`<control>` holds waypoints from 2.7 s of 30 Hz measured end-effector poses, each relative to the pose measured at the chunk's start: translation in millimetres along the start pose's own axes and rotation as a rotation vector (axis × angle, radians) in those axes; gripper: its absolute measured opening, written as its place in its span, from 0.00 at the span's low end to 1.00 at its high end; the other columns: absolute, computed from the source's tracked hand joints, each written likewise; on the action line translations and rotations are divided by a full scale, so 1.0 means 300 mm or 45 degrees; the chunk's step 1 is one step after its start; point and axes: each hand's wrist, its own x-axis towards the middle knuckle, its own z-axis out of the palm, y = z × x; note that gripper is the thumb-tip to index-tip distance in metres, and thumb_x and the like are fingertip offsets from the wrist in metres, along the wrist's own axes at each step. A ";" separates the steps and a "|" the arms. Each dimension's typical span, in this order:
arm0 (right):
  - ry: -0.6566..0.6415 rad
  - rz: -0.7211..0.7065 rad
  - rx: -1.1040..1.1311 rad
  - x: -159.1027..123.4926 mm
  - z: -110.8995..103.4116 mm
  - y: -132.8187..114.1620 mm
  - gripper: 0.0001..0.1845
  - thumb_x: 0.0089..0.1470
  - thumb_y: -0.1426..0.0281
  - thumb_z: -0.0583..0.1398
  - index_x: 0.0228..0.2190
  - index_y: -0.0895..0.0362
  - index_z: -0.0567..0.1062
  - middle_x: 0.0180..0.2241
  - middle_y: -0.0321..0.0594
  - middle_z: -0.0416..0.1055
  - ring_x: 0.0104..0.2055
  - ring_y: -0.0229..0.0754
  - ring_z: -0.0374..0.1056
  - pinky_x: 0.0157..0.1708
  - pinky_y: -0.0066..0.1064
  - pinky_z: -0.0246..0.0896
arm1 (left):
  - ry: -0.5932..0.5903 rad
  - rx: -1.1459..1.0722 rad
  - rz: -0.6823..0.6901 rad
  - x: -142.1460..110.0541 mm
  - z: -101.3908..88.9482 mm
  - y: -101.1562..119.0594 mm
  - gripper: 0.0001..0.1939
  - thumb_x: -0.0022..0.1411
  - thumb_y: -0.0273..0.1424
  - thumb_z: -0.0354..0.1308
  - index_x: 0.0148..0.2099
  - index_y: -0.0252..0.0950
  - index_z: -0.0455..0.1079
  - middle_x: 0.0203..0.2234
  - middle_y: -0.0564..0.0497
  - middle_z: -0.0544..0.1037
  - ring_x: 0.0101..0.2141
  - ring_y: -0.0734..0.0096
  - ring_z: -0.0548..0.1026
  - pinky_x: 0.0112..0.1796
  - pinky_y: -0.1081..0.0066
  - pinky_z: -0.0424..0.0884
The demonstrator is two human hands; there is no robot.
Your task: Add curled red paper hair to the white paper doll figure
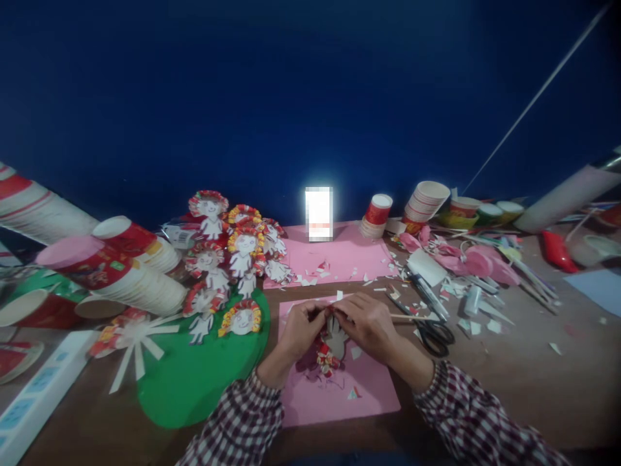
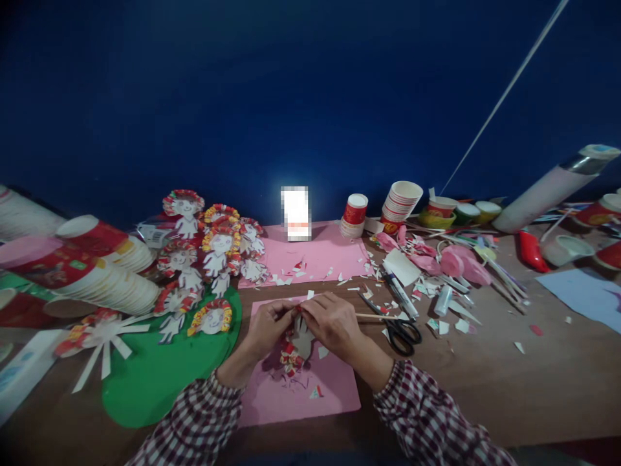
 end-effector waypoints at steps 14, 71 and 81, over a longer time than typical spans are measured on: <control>0.014 -0.003 0.051 0.000 0.007 0.003 0.06 0.58 0.73 0.54 0.33 0.57 0.71 0.32 0.40 0.72 0.35 0.40 0.65 0.37 0.31 0.60 | -0.013 0.016 0.026 0.002 -0.007 0.010 0.13 0.54 0.31 0.58 0.40 0.31 0.76 0.28 0.47 0.79 0.26 0.72 0.73 0.26 0.75 0.68; 0.004 0.009 0.033 -0.002 -0.002 -0.007 0.05 0.56 0.73 0.55 0.34 0.56 0.71 0.32 0.40 0.72 0.37 0.40 0.66 0.38 0.31 0.61 | 0.016 -0.160 -0.085 0.001 -0.003 0.009 0.11 0.49 0.34 0.62 0.33 0.30 0.77 0.22 0.50 0.76 0.21 0.77 0.68 0.24 0.77 0.63; 0.007 0.018 -0.029 0.002 -0.001 -0.006 0.05 0.56 0.73 0.55 0.30 0.56 0.70 0.29 0.40 0.71 0.34 0.40 0.65 0.35 0.30 0.58 | 0.024 -0.144 -0.077 0.002 -0.004 0.013 0.12 0.49 0.33 0.63 0.34 0.30 0.77 0.23 0.49 0.77 0.21 0.76 0.69 0.23 0.77 0.64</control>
